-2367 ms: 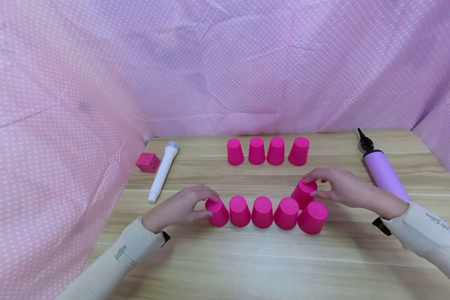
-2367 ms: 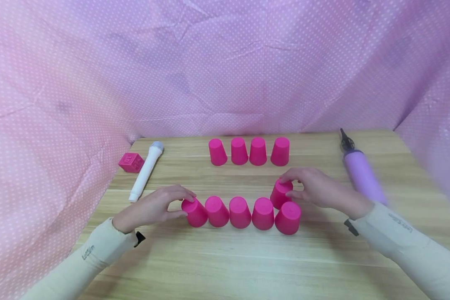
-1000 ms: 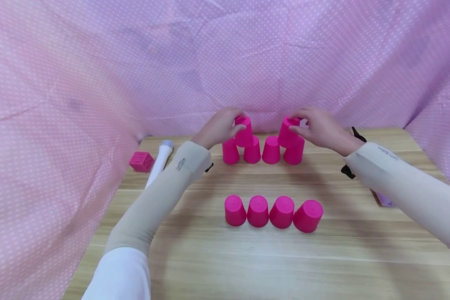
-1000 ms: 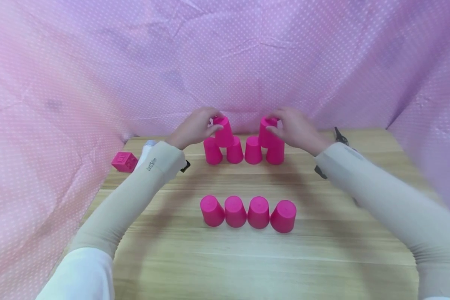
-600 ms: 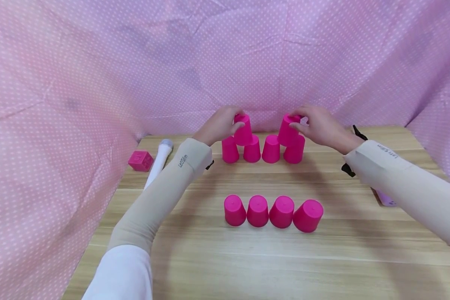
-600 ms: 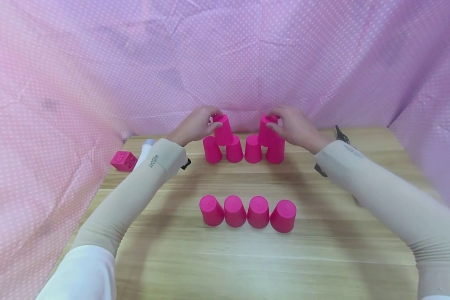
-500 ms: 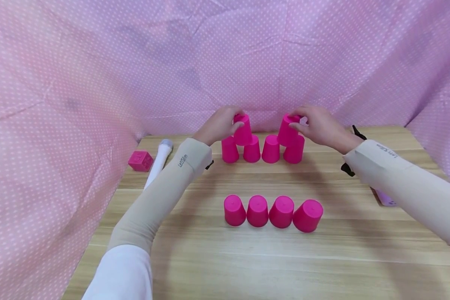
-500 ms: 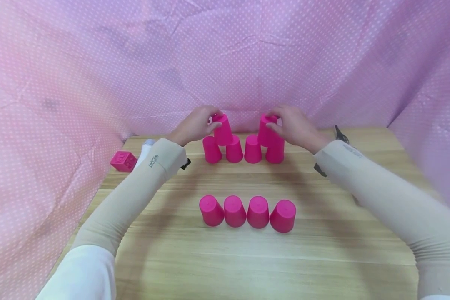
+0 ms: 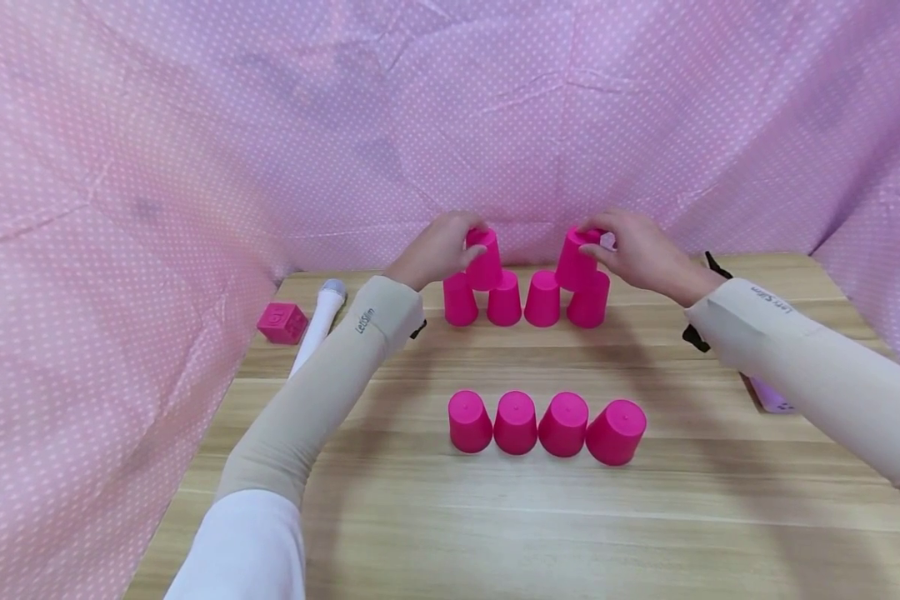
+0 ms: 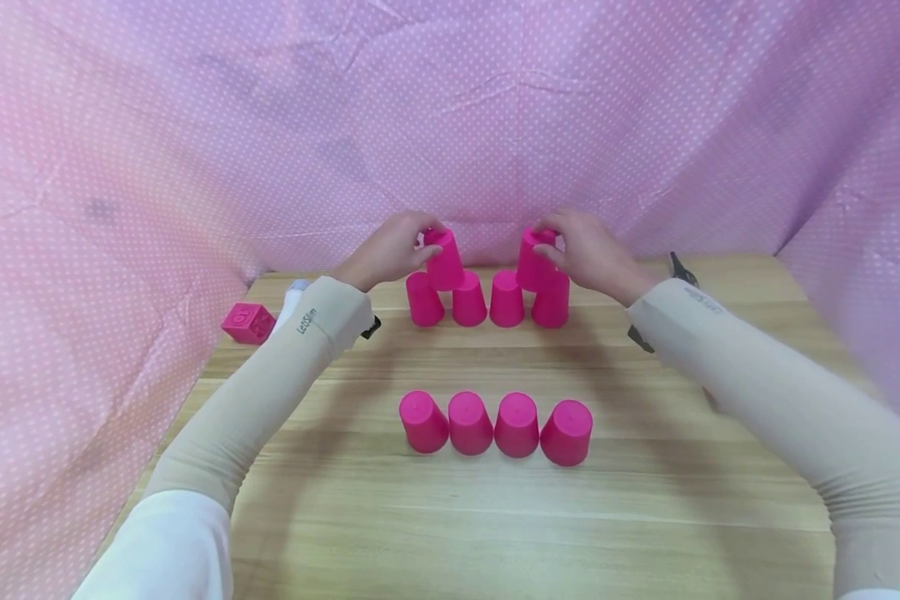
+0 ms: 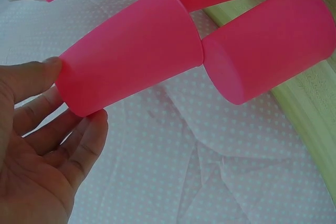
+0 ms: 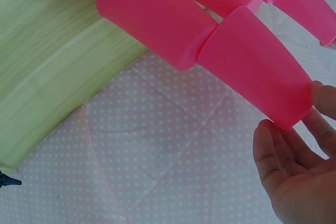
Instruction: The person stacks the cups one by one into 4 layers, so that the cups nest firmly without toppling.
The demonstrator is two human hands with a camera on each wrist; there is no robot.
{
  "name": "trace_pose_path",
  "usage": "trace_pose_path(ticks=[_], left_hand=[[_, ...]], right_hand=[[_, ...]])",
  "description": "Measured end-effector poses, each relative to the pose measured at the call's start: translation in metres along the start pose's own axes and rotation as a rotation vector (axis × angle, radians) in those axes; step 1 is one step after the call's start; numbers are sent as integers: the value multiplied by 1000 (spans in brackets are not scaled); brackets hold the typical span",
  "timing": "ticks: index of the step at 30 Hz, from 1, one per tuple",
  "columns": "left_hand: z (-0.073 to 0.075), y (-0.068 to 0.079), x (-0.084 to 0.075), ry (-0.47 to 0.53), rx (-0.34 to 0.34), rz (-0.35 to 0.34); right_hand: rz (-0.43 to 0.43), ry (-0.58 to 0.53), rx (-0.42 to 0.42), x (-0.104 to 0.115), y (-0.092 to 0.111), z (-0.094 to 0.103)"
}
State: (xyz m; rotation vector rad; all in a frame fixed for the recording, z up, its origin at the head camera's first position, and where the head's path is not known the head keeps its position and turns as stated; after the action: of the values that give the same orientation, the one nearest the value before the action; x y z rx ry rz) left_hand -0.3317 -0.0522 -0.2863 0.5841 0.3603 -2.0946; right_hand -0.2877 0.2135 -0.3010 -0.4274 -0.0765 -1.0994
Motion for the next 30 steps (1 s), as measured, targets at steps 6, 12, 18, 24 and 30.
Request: trace_pose_path(ticks=[6, 12, 18, 24, 30], left_hand=[[2, 5, 1, 3, -22, -26], [10, 29, -6, -55, -89, -146], [9, 73, -18, -141, -97, -375], [-11, 112, -22, -137, -37, -461], [-40, 147, -22, -132, 111, -407]], right_hand=[[14, -6, -28, 5, 6, 6], [125, 6, -188, 18, 26, 16], [291, 18, -227, 37, 59, 12], [414, -24, -160, 57, 81, -5], [484, -1, 79, 89, 98, -26]])
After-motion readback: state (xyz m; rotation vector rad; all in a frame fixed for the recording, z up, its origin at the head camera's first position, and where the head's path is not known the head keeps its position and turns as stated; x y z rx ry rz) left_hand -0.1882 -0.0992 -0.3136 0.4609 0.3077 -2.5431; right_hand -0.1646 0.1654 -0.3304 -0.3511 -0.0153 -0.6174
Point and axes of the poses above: each hand's wrist, its own y-axis away from the middle knuckle, its own z-axis out of the back of the hand, x = y × z, the point moved 2 cm from there along -y, towards the middle knuckle, and after that the axes turned 10 degrees about y, right-handed, at the moved point
